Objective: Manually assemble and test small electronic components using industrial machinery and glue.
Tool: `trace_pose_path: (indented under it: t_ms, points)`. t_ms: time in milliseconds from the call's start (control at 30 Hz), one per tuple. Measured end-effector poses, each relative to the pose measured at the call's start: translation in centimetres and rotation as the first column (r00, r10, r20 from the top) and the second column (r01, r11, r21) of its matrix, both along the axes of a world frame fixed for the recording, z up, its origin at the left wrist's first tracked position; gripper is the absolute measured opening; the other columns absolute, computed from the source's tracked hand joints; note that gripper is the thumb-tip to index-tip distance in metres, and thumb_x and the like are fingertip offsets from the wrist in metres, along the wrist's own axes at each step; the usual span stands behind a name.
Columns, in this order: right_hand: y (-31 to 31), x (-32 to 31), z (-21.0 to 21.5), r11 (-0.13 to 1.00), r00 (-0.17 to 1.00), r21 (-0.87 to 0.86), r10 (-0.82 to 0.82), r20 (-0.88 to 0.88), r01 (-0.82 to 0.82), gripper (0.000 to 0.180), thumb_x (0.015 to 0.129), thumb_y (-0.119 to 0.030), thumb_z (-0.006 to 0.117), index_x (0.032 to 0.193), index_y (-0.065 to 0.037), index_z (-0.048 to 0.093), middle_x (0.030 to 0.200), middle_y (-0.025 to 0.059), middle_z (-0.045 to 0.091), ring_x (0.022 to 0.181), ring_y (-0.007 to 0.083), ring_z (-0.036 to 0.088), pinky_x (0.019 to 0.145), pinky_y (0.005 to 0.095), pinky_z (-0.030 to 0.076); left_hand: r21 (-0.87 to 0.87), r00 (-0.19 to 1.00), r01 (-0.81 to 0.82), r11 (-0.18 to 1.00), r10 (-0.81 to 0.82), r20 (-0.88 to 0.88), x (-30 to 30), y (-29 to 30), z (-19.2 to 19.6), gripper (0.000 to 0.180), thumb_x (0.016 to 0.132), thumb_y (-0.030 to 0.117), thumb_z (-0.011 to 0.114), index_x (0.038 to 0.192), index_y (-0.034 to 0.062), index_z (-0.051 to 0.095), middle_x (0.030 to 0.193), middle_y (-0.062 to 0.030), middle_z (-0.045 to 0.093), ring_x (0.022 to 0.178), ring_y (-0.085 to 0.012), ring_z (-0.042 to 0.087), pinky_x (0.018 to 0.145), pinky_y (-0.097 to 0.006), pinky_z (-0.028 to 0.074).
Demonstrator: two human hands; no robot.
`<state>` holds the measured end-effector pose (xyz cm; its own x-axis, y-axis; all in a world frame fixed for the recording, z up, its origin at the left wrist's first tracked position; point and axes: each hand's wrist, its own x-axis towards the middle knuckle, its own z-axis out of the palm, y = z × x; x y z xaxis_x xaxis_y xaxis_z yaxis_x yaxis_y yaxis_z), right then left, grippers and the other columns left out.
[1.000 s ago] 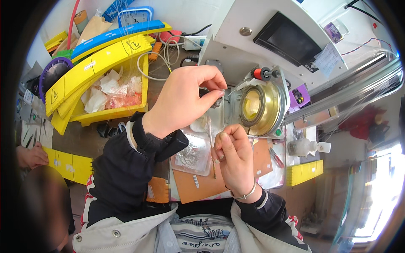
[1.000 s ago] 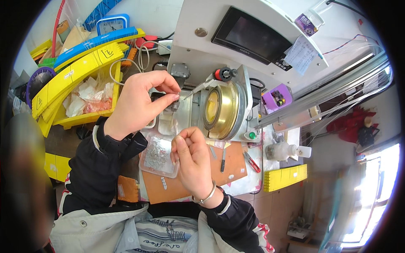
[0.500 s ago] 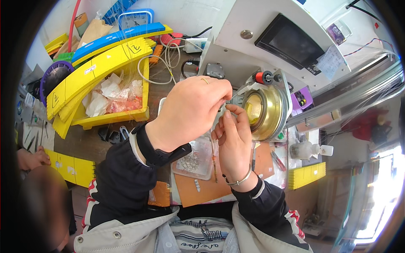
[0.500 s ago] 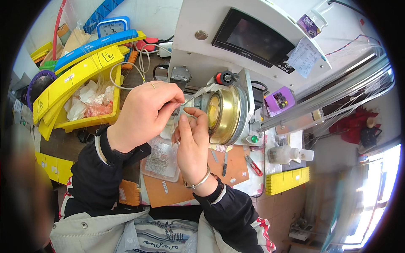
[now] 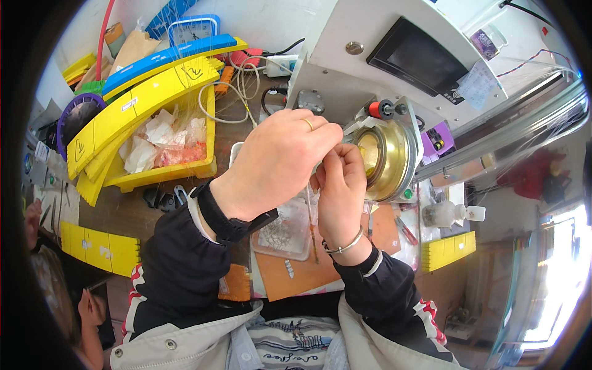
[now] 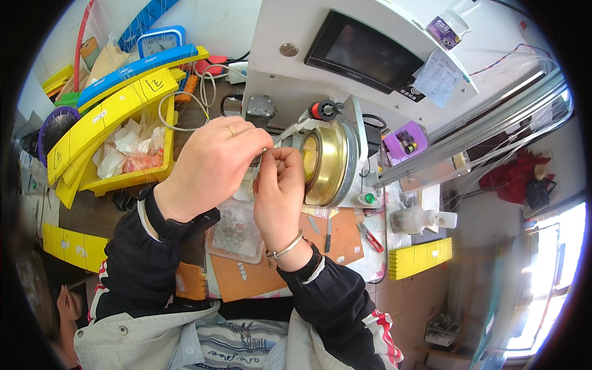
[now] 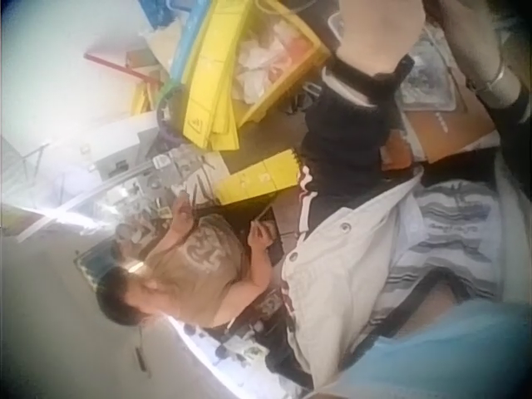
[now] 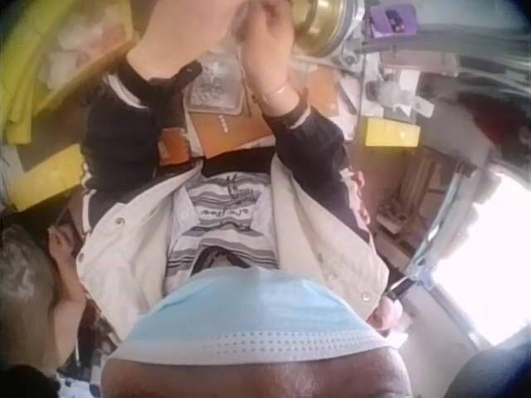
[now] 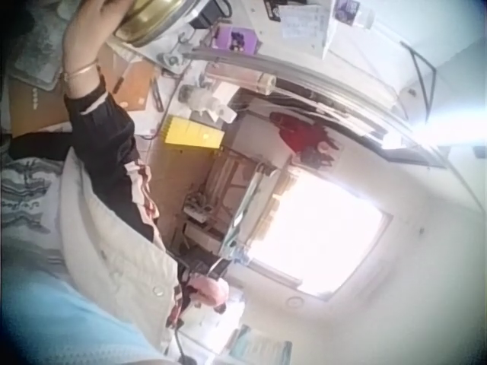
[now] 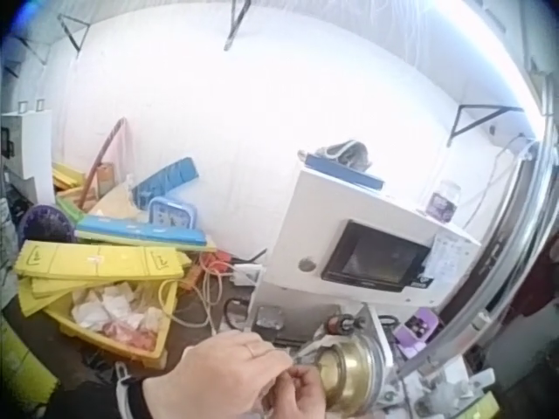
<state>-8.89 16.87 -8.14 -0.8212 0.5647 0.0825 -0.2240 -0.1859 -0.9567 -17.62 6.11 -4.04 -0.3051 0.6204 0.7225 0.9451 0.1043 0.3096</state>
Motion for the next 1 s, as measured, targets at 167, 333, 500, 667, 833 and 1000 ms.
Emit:
trace_pose_path:
  t_ms: [167,333,500,667,833,1000]
  points:
    - [-0.4,0.1,0.4,0.996,1.000,-0.084,0.013,0.006,-0.012,0.010,0.106,-0.012,0.052,0.099,-0.004,0.051,0.076,-0.0015,0.050,0.060,0.0044,0.042,0.052,0.0228,0.035,0.013,0.992,0.001,1.000,-0.003,0.127,-0.1,-0.4,-0.4,0.027,0.081,-0.001,0.068,0.108,0.0035,0.068,0.097,-0.0115,0.069,0.093,-0.0318,0.066,0.082,-0.039,0.052]
    - [-0.2,-0.3,-0.1,0.990,1.000,-0.142,-0.018,-0.009,0.017,0.007,0.101,-0.008,0.055,0.098,-0.003,0.050,0.076,-0.0012,0.053,0.057,0.0032,0.043,0.048,0.0216,0.034,0.016,0.956,-0.029,0.999,0.023,0.292,1.2,-1.6,0.5,0.050,0.082,-0.001,0.069,0.131,0.0042,0.062,0.119,-0.0145,0.068,0.110,-0.0324,0.064,0.096,-0.038,0.050]
    - [0.1,-0.3,-0.1,0.992,1.000,-0.128,-0.017,-0.022,0.014,0.007,0.101,-0.007,0.055,0.098,-0.004,0.050,0.076,-0.0016,0.053,0.056,0.0027,0.042,0.048,0.0217,0.032,0.120,0.860,-0.229,0.966,0.143,0.489,3.9,-4.0,-1.8,0.055,0.086,0.001,0.070,0.139,-0.0033,0.054,0.137,-0.0188,0.060,0.130,-0.0296,0.057,0.111,-0.038,0.041]
    - [-0.1,-0.1,1.0,0.979,0.999,-0.202,0.036,0.005,-0.034,0.006,0.101,-0.008,0.054,0.099,-0.004,0.050,0.075,-0.0022,0.052,0.057,0.0024,0.041,0.048,0.0218,0.031,0.017,0.813,-0.219,0.975,0.173,0.556,5.2,-4.6,-6.0,0.076,0.085,-0.003,0.070,0.154,-0.0002,0.035,0.141,-0.0254,0.056,0.138,-0.0326,0.052,0.113,-0.040,0.039]
    - [0.1,0.1,1.7,0.979,0.996,-0.198,0.064,0.063,-0.051,0.008,0.104,-0.009,0.051,0.097,-0.006,0.049,0.072,-0.0037,0.041,0.060,0.0054,0.035,0.056,0.0247,0.034,0.076,0.768,-0.227,0.971,0.130,0.627,5.2,-4.5,-5.9,0.081,0.086,-0.003,0.069,0.156,0.0008,0.030,0.141,-0.0267,0.058,0.138,-0.0330,0.053,0.112,-0.039,0.040]
    - [0.6,0.2,1.0,0.968,0.994,-0.229,0.106,0.018,-0.099,0.007,0.103,-0.007,0.051,0.099,-0.004,0.048,0.072,-0.0023,0.047,0.057,0.0043,0.039,0.052,0.0225,0.033,0.070,0.693,-0.133,0.989,0.043,0.719,5.5,-4.0,-6.3,0.080,0.087,-0.004,0.066,0.156,-0.0003,0.028,0.133,-0.0256,0.065,0.124,-0.0309,0.064,0.107,-0.037,0.045]
